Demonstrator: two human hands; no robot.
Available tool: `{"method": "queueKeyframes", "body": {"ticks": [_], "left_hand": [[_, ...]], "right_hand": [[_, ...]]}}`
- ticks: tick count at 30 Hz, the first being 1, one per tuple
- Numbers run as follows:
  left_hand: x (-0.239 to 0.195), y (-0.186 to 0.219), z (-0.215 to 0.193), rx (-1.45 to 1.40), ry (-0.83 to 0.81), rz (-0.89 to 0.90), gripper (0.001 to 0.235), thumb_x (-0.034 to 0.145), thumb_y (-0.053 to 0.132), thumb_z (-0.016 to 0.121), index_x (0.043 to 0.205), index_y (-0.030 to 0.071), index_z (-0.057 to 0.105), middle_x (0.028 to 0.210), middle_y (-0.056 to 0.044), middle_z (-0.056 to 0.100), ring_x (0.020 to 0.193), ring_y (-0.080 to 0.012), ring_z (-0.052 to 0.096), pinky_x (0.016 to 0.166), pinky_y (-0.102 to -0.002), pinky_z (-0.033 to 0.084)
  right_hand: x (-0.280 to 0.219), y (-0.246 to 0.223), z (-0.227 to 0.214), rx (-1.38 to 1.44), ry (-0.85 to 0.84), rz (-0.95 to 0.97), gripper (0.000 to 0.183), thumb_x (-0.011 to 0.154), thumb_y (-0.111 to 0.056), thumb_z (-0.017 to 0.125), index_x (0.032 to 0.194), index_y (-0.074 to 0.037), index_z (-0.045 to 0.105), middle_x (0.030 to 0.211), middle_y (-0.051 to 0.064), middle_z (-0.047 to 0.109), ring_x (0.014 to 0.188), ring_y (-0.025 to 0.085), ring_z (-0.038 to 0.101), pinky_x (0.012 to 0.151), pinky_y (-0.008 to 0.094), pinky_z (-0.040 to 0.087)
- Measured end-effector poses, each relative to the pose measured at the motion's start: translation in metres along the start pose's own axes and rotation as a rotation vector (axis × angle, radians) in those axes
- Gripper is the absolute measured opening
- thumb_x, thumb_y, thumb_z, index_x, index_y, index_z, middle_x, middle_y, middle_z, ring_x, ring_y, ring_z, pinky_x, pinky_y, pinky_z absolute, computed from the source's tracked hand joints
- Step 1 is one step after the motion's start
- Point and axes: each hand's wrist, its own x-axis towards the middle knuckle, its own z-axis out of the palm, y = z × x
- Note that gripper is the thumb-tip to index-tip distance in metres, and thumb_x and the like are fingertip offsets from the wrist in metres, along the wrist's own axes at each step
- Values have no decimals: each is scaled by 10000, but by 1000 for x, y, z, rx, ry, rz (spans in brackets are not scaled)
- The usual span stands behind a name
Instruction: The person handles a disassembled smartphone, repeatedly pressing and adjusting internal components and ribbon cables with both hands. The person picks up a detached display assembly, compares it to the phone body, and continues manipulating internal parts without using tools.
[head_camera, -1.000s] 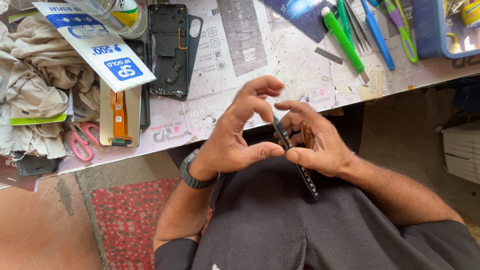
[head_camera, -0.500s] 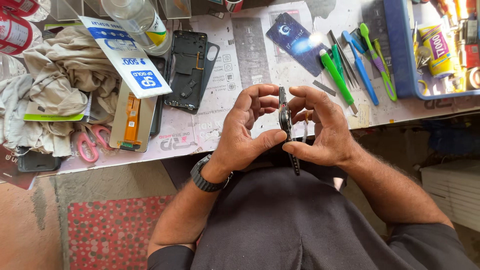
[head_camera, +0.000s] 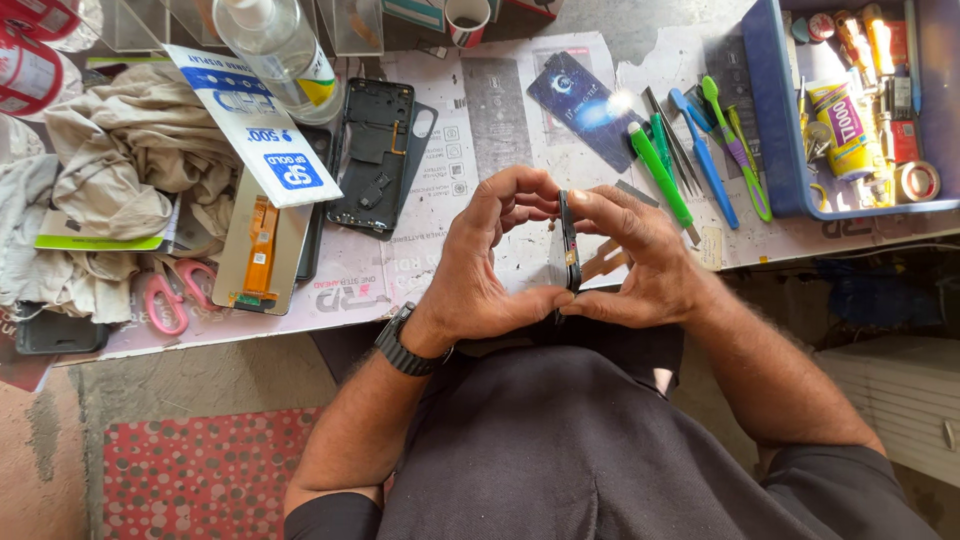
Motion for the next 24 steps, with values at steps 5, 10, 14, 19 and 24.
{"method": "queueKeyframes", "body": {"ticks": [5,10,14,19,24], "left_hand": [[0,5,0,105,-20,16,800,803,164,864,1475,90,436,1400,-96,548,1305,-211,611,1134,-369,555],[6,5,2,201,-51,112,822,735,157,857,1480,140,510,1403,-99,539,1270,-226,616,1091,-346,568],[6,7,3,241,-58,150,833,720,141,838,1483,138,504,1436,-116,512,1324,-267,589,1129,-379,543],[7,6,4,270,-70,159,769,728,130,845,1435,155,544,1445,-131,517,1318,-280,608,1098,-386,563],[9,2,5,294,-58,221,739,739,136,860,1409,169,552,1465,-141,496,1288,-284,626,1103,-409,564]], "right_hand": [[1,-11,-9,-125,-52,-8,1005,712,-191,950,1548,-228,394,1354,188,578,1163,297,672,743,311,682],[-5,-12,-4,-145,-11,-29,991,722,-212,961,1532,-201,389,1333,193,582,1170,284,676,771,316,694],[-16,-5,1,-81,26,70,1041,708,-198,955,1549,-141,344,1333,181,569,1196,278,670,828,357,656],[-21,8,7,-36,68,-5,1074,715,-166,937,1562,-110,278,1338,169,537,1227,271,672,848,356,657],[-20,8,8,-39,98,-40,1058,706,-174,914,1537,-75,266,1320,164,565,1246,292,645,941,434,619]]}}
